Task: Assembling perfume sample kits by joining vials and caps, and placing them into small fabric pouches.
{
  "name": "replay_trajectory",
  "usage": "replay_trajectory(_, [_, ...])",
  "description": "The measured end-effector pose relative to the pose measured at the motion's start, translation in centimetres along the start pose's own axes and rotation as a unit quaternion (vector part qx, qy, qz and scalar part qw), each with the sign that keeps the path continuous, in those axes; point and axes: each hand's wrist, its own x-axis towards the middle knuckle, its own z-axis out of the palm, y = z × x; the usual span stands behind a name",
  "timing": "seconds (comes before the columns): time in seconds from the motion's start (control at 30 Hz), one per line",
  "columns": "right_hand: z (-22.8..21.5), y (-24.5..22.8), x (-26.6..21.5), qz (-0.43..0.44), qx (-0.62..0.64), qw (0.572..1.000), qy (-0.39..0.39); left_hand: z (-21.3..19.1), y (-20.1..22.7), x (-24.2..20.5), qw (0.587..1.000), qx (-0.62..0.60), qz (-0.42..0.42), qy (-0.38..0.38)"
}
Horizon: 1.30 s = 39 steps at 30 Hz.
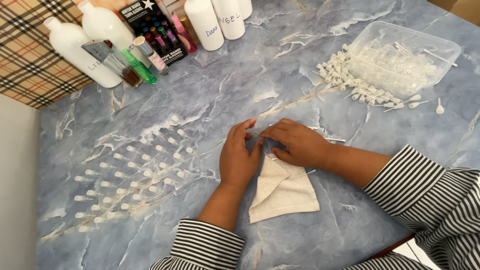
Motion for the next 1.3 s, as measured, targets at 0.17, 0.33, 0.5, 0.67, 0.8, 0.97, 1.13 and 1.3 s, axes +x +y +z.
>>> replay_trajectory(0.17, [0.0,0.7,-0.3,-0.001,0.018,0.996,0.083,-0.3,0.7,-0.3,1.000,-0.025,0.002,0.013])
replay_trajectory(0.33, [-3.5,1.6,0.2,-0.020,-0.031,0.979,0.201,0.3,-0.5,-0.7,0.987,-0.113,0.060,0.101])
replay_trajectory(0.5, [-7.1,7.1,-2.2,0.080,-0.137,0.950,0.270,-0.3,2.8,-0.9,0.976,-0.096,0.140,0.136])
replay_trajectory(0.67, [-9.3,10.2,-4.3,0.228,-0.267,0.916,0.193,2.6,7.3,1.9,0.975,-0.078,0.206,0.032])
replay_trajectory(0.8, [-10.5,9.7,-3.8,0.207,-0.535,0.819,-0.006,7.3,9.0,5.1,0.977,0.019,0.193,-0.090])
replay_trajectory(0.97, [-8.8,11.0,-4.5,0.266,-0.436,0.859,0.041,15.2,7.7,10.8,0.974,0.143,0.140,-0.105])
replay_trajectory(1.13, [-8.4,11.9,-4.2,0.300,-0.383,0.873,0.034,16.6,9.4,11.8,0.980,0.145,0.077,-0.113])
replay_trajectory(1.3, [-8.8,11.5,-4.3,0.306,-0.392,0.867,0.024,18.3,8.6,12.9,0.986,0.127,0.074,-0.077])
